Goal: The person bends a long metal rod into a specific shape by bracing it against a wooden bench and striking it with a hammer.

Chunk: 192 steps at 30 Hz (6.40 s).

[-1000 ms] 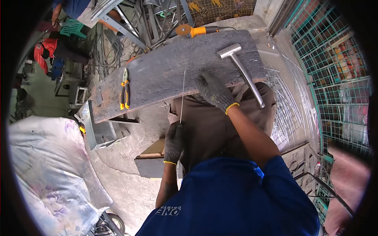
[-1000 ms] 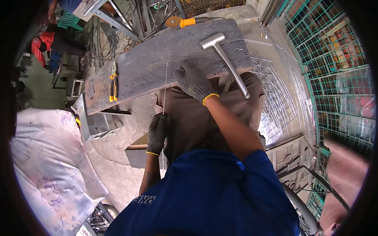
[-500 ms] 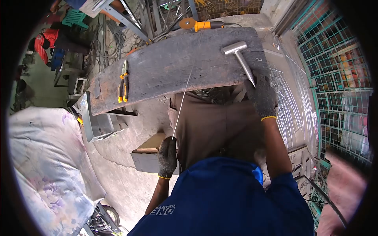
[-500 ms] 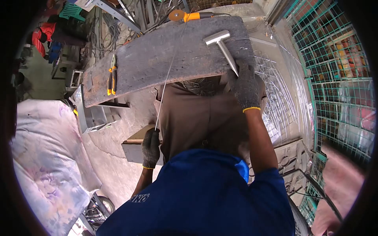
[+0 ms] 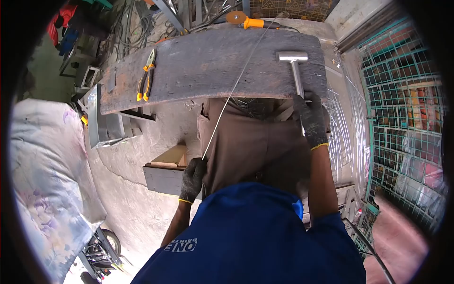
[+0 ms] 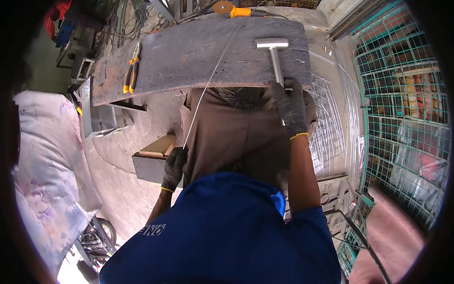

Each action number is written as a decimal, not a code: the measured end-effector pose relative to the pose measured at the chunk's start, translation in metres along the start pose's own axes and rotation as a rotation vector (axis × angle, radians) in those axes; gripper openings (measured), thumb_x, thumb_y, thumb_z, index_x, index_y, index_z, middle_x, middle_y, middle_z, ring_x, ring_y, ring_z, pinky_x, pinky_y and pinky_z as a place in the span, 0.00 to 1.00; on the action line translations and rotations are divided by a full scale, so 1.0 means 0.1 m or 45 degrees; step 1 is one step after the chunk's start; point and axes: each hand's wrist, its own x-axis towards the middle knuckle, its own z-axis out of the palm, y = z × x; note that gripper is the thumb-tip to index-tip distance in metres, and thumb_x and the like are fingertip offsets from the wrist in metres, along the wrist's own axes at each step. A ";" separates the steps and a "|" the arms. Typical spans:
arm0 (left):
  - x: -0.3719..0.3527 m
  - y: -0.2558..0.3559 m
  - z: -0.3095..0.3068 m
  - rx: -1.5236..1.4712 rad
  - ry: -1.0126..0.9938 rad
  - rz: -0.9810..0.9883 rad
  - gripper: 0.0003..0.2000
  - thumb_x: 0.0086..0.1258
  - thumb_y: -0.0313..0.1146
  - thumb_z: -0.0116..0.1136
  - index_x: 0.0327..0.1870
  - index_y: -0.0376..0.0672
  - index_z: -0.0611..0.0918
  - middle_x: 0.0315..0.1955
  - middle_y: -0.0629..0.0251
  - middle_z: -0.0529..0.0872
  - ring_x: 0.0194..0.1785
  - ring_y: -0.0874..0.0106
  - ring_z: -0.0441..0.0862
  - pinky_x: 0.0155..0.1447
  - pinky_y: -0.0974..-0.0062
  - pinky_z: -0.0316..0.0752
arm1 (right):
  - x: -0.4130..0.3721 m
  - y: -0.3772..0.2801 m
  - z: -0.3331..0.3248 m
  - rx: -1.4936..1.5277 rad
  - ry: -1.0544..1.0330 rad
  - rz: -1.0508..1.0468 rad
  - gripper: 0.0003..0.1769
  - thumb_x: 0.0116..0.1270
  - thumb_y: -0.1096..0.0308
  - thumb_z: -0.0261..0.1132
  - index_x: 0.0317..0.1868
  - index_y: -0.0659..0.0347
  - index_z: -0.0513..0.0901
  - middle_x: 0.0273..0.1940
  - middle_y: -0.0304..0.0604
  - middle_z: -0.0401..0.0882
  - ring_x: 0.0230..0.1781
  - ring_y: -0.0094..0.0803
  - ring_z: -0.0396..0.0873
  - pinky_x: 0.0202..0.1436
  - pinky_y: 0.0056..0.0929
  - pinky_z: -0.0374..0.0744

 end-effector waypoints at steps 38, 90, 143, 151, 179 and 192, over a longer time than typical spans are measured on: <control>0.06 -0.19 0.13 -0.068 0.080 -0.093 0.17 0.82 0.42 0.45 0.42 0.36 0.80 0.29 0.52 0.81 0.34 0.61 0.78 0.41 0.66 0.72 | -0.52 -0.34 0.31 0.518 -0.480 0.219 0.11 0.72 0.59 0.64 0.36 0.57 0.79 0.20 0.34 0.73 0.11 0.22 0.67 0.11 0.23 0.66; 0.05 0.11 0.01 -0.048 0.011 -0.154 0.20 0.82 0.44 0.43 0.44 0.36 0.82 0.29 0.52 0.83 0.33 0.61 0.80 0.42 0.65 0.75 | -0.13 -0.06 0.69 -0.547 -0.240 -0.516 0.19 0.77 0.54 0.56 0.51 0.63 0.78 0.33 0.61 0.79 0.37 0.62 0.79 0.39 0.55 0.75; 0.91 0.40 0.26 0.384 -0.271 0.420 0.18 0.78 0.33 0.39 0.62 0.36 0.75 0.52 0.41 0.82 0.54 0.45 0.80 0.57 0.56 0.75 | -0.13 -0.08 0.45 -0.744 -0.093 -0.583 0.18 0.77 0.58 0.54 0.50 0.65 0.79 0.33 0.58 0.79 0.37 0.53 0.81 0.39 0.49 0.76; 0.92 0.47 0.24 0.416 -0.298 0.432 0.18 0.76 0.30 0.40 0.62 0.34 0.74 0.51 0.41 0.82 0.53 0.44 0.80 0.56 0.56 0.76 | -0.21 0.08 0.29 -0.767 -0.132 -0.742 0.19 0.72 0.67 0.58 0.60 0.63 0.76 0.46 0.59 0.77 0.40 0.56 0.81 0.41 0.48 0.79; 1.00 0.40 0.21 0.632 -0.365 0.716 0.22 0.69 0.27 0.43 0.64 0.30 0.72 0.55 0.42 0.80 0.59 0.48 0.78 0.65 0.58 0.72 | -0.57 -0.08 0.40 -0.653 -0.168 -0.639 0.17 0.77 0.58 0.58 0.42 0.68 0.77 0.32 0.65 0.79 0.35 0.64 0.79 0.35 0.53 0.74; 1.17 0.68 0.53 0.280 -0.135 0.450 0.16 0.74 0.34 0.48 0.56 0.35 0.80 0.48 0.45 0.85 0.53 0.51 0.82 0.58 0.61 0.76 | -0.61 0.42 0.31 -0.755 0.168 -0.607 0.16 0.78 0.64 0.56 0.57 0.68 0.77 0.44 0.56 0.83 0.46 0.45 0.83 0.49 0.35 0.79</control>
